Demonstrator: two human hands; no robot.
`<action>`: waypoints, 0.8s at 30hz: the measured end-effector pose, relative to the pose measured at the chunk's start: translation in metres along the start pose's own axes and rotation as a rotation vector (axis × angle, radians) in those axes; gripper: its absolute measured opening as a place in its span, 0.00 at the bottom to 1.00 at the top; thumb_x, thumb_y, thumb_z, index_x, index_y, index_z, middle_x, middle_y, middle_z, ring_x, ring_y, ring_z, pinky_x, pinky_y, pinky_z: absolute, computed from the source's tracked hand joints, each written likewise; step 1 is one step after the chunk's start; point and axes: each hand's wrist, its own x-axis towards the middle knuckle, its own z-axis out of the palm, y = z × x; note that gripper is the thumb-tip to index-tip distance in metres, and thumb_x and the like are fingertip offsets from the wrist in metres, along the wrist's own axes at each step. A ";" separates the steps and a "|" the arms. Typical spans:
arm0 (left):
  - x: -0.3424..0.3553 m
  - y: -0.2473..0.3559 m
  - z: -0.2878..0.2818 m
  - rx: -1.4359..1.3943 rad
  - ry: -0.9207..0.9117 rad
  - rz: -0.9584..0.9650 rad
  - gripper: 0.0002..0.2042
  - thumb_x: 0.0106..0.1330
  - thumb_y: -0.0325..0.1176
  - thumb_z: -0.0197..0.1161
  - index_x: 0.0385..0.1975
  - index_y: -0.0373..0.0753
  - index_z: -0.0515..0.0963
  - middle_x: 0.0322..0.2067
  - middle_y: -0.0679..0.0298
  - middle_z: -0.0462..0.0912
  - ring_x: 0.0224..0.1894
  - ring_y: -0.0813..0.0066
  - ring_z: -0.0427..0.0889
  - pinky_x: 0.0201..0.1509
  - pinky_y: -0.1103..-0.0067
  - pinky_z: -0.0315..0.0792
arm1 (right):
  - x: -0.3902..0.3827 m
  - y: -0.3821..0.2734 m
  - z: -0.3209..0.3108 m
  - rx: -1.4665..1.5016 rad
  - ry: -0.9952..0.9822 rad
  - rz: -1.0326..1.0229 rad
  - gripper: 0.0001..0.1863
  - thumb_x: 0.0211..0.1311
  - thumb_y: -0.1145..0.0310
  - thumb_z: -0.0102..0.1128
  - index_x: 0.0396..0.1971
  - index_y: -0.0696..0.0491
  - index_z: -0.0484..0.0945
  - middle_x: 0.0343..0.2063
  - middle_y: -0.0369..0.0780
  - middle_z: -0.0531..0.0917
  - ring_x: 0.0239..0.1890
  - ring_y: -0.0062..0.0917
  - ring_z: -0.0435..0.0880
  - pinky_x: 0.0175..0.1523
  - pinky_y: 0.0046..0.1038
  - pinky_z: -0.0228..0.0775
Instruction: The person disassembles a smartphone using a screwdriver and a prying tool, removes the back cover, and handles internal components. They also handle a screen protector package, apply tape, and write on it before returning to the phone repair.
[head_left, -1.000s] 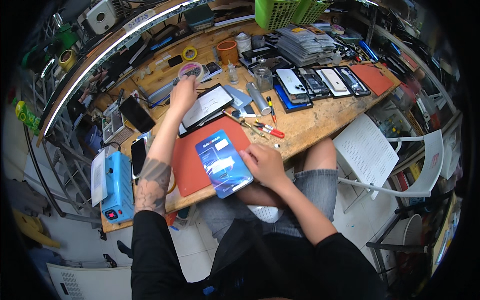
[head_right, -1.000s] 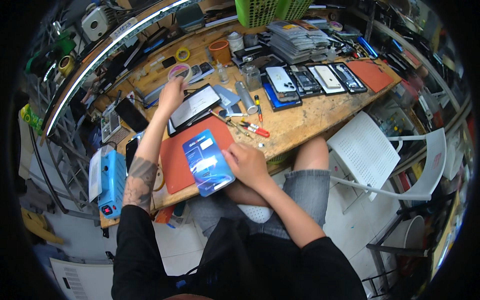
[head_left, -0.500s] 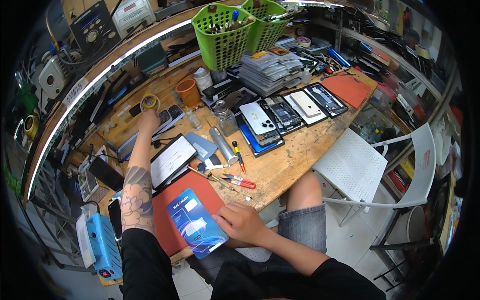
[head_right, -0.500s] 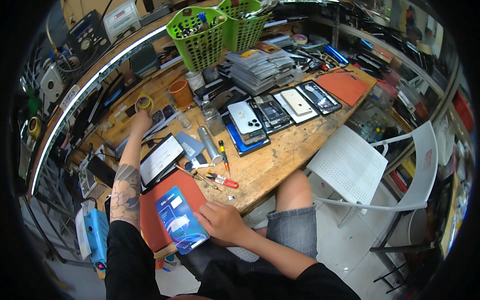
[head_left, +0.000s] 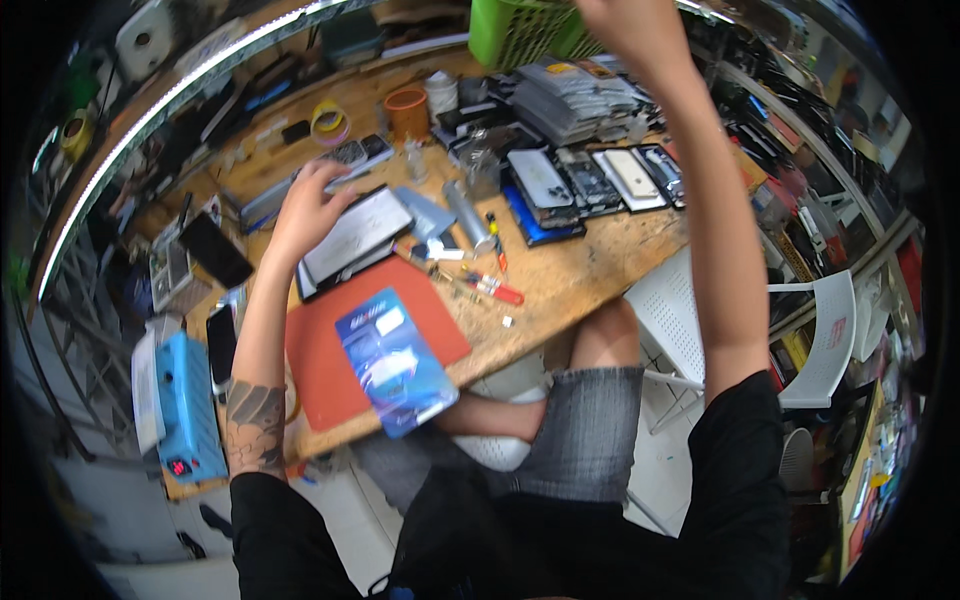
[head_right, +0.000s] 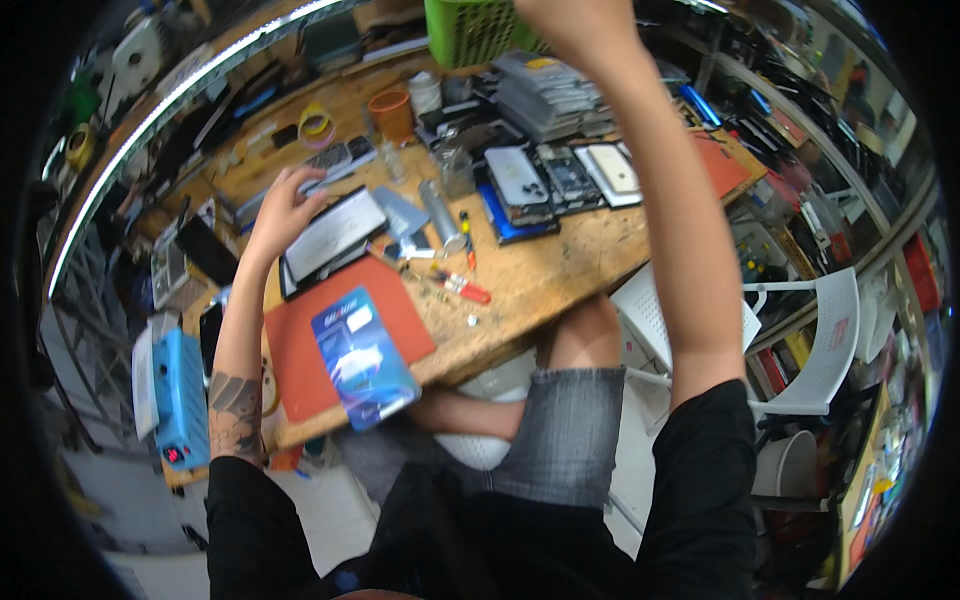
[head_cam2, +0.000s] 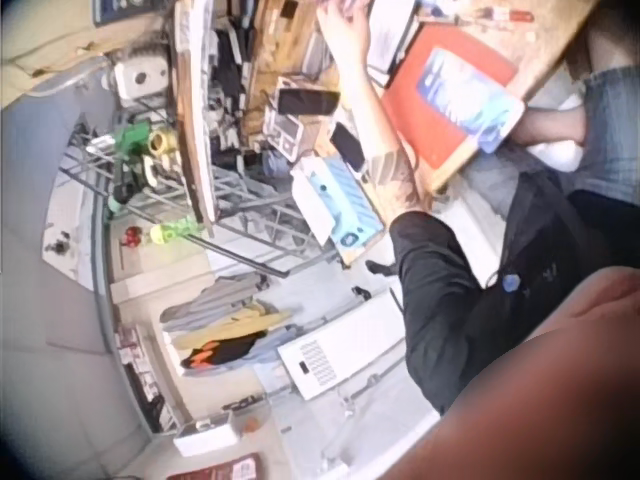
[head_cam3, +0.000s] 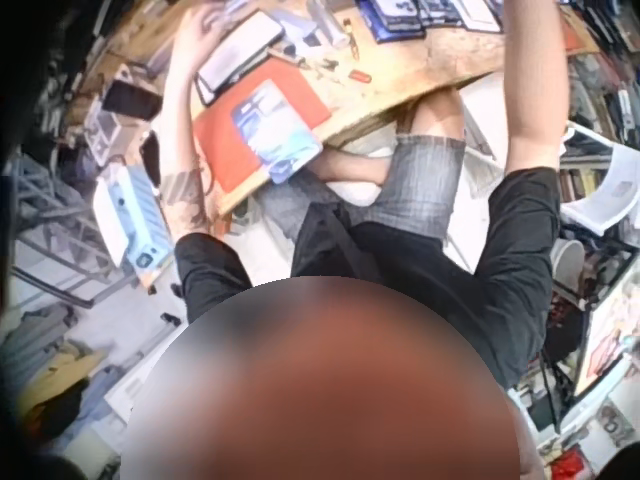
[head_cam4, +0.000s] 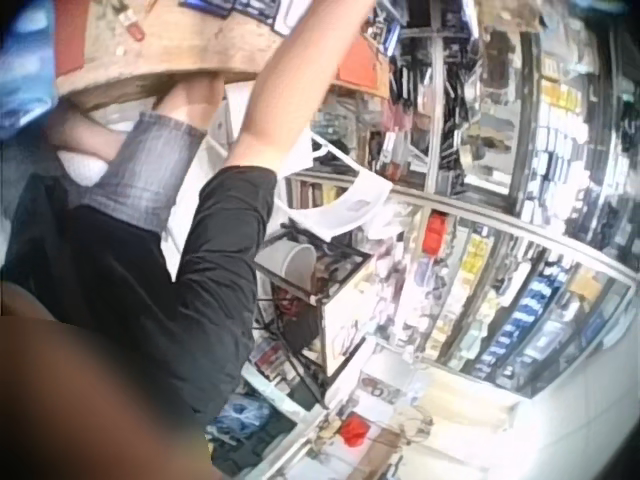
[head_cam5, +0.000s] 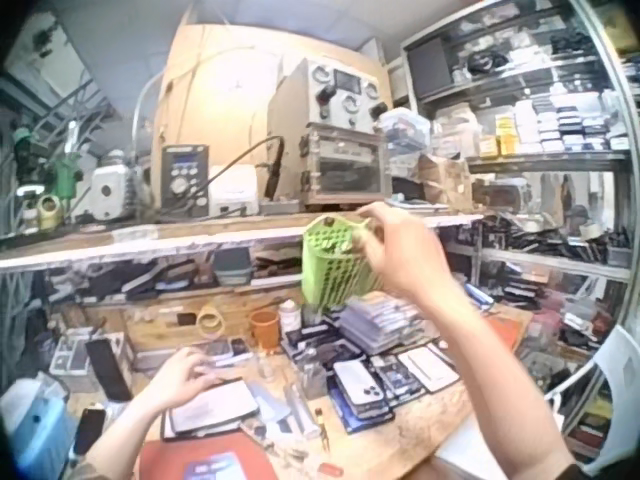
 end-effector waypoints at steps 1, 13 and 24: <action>-0.009 0.008 -0.003 -0.016 0.002 0.008 0.15 0.69 0.34 0.66 0.52 0.36 0.81 0.55 0.52 0.79 0.48 0.56 0.85 0.51 0.70 0.81 | 0.008 0.000 0.003 0.025 -0.054 -0.011 0.11 0.63 0.69 0.65 0.41 0.59 0.86 0.34 0.51 0.89 0.38 0.42 0.89 0.45 0.36 0.79; -0.110 0.014 -0.008 -0.329 0.021 -0.221 0.11 0.70 0.34 0.65 0.44 0.33 0.84 0.46 0.55 0.82 0.41 0.66 0.86 0.42 0.73 0.79 | 0.024 -0.004 0.003 -0.030 -0.264 -0.106 0.17 0.54 0.71 0.63 0.46 0.52 0.86 0.31 0.42 0.84 0.33 0.28 0.82 0.42 0.29 0.75; -0.119 0.010 0.003 -0.787 -0.099 -0.340 0.14 0.76 0.40 0.61 0.48 0.35 0.83 0.35 0.66 0.86 0.21 0.86 0.77 0.23 0.87 0.68 | -0.029 -0.082 -0.054 0.505 0.338 0.105 0.14 0.78 0.59 0.57 0.41 0.54 0.84 0.24 0.30 0.82 0.24 0.11 0.75 0.29 0.18 0.65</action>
